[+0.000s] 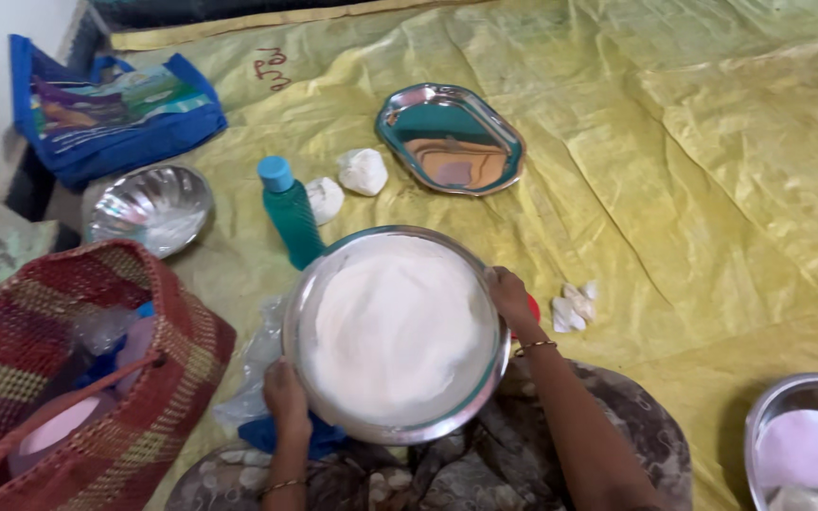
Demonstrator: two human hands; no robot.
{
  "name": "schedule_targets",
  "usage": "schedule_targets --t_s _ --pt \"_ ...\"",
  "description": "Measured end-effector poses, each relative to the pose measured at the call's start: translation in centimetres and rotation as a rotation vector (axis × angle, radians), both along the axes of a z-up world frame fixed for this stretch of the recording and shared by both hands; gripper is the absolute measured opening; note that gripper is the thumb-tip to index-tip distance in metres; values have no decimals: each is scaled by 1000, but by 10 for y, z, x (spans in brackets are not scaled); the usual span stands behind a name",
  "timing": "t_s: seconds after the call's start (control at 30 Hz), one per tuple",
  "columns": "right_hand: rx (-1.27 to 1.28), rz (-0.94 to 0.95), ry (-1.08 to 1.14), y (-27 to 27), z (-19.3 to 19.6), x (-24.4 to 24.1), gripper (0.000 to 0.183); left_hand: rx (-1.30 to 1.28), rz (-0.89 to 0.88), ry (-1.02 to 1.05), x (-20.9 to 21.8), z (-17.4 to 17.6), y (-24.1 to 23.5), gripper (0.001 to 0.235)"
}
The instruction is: The person empties a white powder from a plastic bag into a sieve placed over a metal bowl. They then shake the sieve to sift the powder into the bowl below. Finally, they use their hand to spread the sifted powder evenly in the bowl.
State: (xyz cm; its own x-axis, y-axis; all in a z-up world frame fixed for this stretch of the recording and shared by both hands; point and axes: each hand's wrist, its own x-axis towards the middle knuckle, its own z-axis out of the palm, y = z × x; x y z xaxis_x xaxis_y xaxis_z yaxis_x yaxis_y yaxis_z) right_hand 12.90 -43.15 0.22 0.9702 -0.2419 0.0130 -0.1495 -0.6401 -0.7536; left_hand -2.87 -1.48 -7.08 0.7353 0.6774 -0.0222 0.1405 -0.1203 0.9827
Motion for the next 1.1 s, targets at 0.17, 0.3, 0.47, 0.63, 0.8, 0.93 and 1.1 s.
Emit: schedule_targets --t_s 0.17,0.3,0.47,0.63,0.8,0.93,1.1 --pt "37 -169 -140 10 -25 -25 41 -40 -14 -117 -25 6 -25 28" --pt "239 -283 -204 15 -7 -32 38 189 -28 -322 -17 28 -23 25" --pt "185 -233 -203 20 30 -35 36 -89 21 -157 -8 32 -21 25" --pt "96 -242 -47 3 40 -29 39 -86 2 -230 -12 18 -32 23" --pt "-33 -279 -3 -1 4 -20 37 -10 -22 -187 9 9 -18 24" --pt "-41 -152 -45 9 -22 -20 35 -38 -82 -38 16 4 8 32" --pt "-189 -70 -52 38 -27 -20 60 -71 -40 -53 26 12 12 29"
